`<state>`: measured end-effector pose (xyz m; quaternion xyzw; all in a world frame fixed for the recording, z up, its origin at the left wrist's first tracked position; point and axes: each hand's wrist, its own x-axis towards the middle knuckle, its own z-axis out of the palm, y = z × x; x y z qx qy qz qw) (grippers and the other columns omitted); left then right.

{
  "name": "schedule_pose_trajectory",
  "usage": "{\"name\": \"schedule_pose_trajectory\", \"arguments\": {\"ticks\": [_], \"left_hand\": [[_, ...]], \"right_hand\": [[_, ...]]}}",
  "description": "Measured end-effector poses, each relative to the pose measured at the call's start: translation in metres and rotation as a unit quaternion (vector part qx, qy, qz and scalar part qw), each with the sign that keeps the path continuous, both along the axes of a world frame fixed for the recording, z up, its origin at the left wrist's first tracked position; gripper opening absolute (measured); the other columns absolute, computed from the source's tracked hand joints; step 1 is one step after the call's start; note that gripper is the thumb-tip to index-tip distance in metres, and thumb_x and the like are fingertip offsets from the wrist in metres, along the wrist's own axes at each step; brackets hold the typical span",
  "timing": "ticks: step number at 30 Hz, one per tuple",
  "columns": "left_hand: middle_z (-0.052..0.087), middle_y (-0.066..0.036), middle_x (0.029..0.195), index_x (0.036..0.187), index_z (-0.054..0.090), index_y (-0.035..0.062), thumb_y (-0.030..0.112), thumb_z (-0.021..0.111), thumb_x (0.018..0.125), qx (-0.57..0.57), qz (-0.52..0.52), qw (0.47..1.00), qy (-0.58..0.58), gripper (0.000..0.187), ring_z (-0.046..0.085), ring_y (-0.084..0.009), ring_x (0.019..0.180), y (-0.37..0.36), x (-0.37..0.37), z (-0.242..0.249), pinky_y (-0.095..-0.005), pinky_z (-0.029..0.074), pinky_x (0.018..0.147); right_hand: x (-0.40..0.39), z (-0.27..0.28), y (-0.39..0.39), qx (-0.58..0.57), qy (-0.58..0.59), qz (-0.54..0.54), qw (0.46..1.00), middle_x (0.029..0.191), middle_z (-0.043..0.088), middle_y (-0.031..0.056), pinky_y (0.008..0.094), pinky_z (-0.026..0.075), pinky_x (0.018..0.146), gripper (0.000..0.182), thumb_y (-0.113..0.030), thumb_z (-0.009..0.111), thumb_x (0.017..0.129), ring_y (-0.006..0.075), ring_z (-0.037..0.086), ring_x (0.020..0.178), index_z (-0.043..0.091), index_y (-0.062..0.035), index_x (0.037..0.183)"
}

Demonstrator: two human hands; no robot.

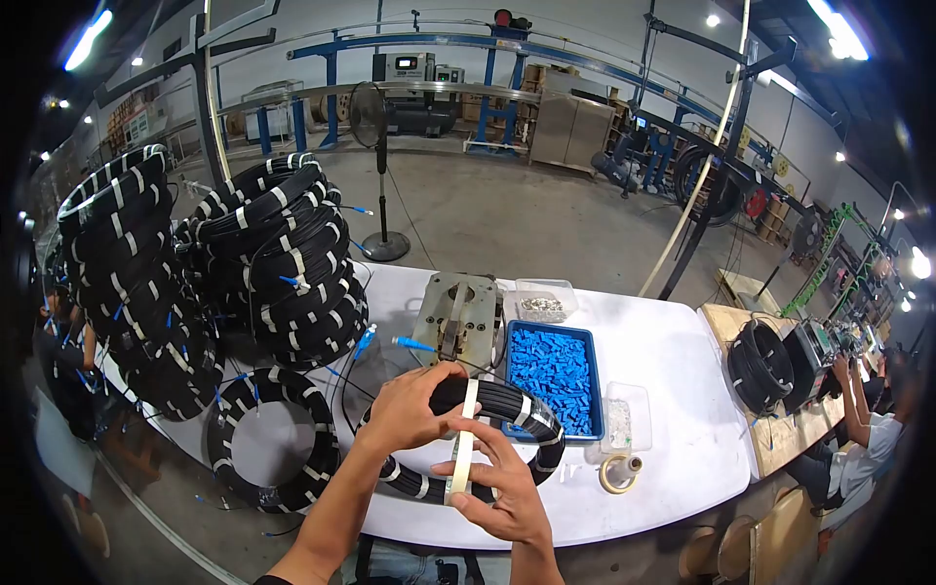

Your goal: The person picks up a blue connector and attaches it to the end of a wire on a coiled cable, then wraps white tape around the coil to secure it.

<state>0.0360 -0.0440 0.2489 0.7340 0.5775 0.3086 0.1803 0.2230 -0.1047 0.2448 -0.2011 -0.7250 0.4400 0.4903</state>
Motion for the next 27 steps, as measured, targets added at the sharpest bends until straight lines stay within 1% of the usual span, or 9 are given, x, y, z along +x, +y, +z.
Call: {"name": "schedule_pose_trajectory", "arguments": {"ticks": [5, 7, 9, 12, 13, 14, 19, 23, 27], "left_hand": [[0.069, -0.012, 0.114, 0.120, 0.065, 0.0147, 0.044, 0.075, 0.076, -0.007, -0.008, 1.000, 0.001, 0.053, 0.064, -0.0329, 0.110, -0.001, 0.000, -0.001, -0.0427, 0.049, 0.094], [0.069, -0.012, 0.113, 0.120, 0.065, 0.0143, 0.045, 0.074, 0.078, -0.003, -0.007, 1.000, 0.012, 0.052, 0.064, -0.0325, 0.108, -0.001, -0.001, -0.005, -0.0426, 0.050, 0.092], [0.069, -0.012, 0.112, 0.121, 0.064, 0.0135, 0.045, 0.073, 0.080, 0.003, -0.032, 0.999, 0.043, 0.052, 0.065, -0.0317, 0.106, 0.002, -0.004, -0.006, -0.0428, 0.050, 0.090], [0.070, -0.012, 0.110, 0.121, 0.063, 0.0111, 0.049, 0.069, 0.085, -0.007, -0.055, 0.998, 0.042, 0.053, 0.065, -0.0328, 0.105, 0.002, -0.007, -0.004, -0.0461, 0.049, 0.089], [0.070, -0.012, 0.109, 0.121, 0.062, 0.0103, 0.051, 0.068, 0.085, -0.013, -0.061, 0.997, 0.037, 0.054, 0.065, -0.0335, 0.104, 0.004, -0.009, -0.006, -0.0480, 0.048, 0.089], [0.067, -0.015, 0.107, 0.122, 0.058, 0.0061, 0.060, 0.062, 0.086, 0.010, -0.084, 0.996, 0.042, 0.066, 0.065, -0.0357, 0.100, 0.006, -0.013, -0.011, -0.0495, 0.050, 0.084], [0.067, -0.016, 0.111, 0.123, 0.058, 0.0058, 0.057, 0.065, 0.085, 0.027, -0.063, 0.996, 0.060, 0.064, 0.064, -0.0370, 0.102, 0.005, -0.011, -0.014, -0.0494, 0.049, 0.085], [0.067, -0.016, 0.114, 0.123, 0.058, 0.0052, 0.054, 0.067, 0.084, -0.034, -0.070, 0.996, 0.034, 0.063, 0.062, -0.0379, 0.107, 0.008, -0.011, -0.005, -0.0519, 0.046, 0.087], [0.067, -0.017, 0.111, 0.121, 0.059, 0.0042, 0.056, 0.069, 0.082, -0.003, -0.062, 0.997, 0.039, 0.066, 0.062, -0.0385, 0.105, 0.009, -0.012, -0.011, -0.0499, 0.047, 0.087]], "right_hand": [[-0.005, -0.001, -0.009, -0.029, 0.067, -0.042, 0.996, 0.138, 0.047, 0.0232, 0.0514, 0.035, 0.109, 0.039, -0.033, 0.067, 0.086, 0.0358, 0.049, 0.126, 0.073, 0.0033, 0.099], [-0.007, -0.005, -0.011, -0.058, 0.127, -0.029, 0.990, 0.137, 0.046, 0.0247, 0.0512, 0.037, 0.106, 0.037, -0.032, 0.067, 0.086, 0.0355, 0.048, 0.126, 0.071, 0.0035, 0.095], [-0.009, -0.006, -0.016, -0.031, 0.114, -0.032, 0.992, 0.136, 0.047, 0.0262, 0.0485, 0.043, 0.100, 0.037, -0.032, 0.065, 0.085, 0.0339, 0.051, 0.123, 0.070, 0.0048, 0.093], [-0.011, -0.020, -0.020, -0.044, 0.132, -0.027, 0.990, 0.135, 0.048, 0.0268, 0.0463, 0.044, 0.098, 0.041, -0.033, 0.062, 0.087, 0.0329, 0.051, 0.121, 0.068, 0.0078, 0.092], [-0.012, -0.022, -0.023, -0.045, 0.132, -0.029, 0.990, 0.135, 0.048, 0.0268, 0.0463, 0.044, 0.098, 0.041, -0.033, 0.062, 0.087, 0.0329, 0.051, 0.121, 0.068, 0.0078, 0.092], [-0.015, -0.024, -0.025, -0.055, 0.140, -0.033, 0.988, 0.135, 0.048, 0.0264, 0.0458, 0.044, 0.098, 0.041, -0.033, 0.062, 0.087, 0.0322, 0.052, 0.119, 0.068, 0.0076, 0.092], [-0.021, -0.039, -0.031, -0.082, 0.164, -0.048, 0.982, 0.134, 0.048, 0.0236, 0.0424, 0.044, 0.096, 0.040, -0.032, 0.058, 0.088, 0.0287, 0.053, 0.110, 0.068, 0.0063, 0.093], [-0.020, -0.039, -0.032, -0.104, 0.155, -0.054, 0.981, 0.134, 0.048, 0.0222, 0.0419, 0.045, 0.096, 0.039, -0.031, 0.057, 0.089, 0.0279, 0.053, 0.109, 0.068, 0.0056, 0.095], [-0.026, -0.053, -0.033, -0.106, 0.170, -0.051, 0.978, 0.135, 0.046, 0.0210, 0.0419, 0.044, 0.096, 0.039, -0.032, 0.056, 0.089, 0.0275, 0.052, 0.110, 0.067, 0.0045, 0.098]]}}
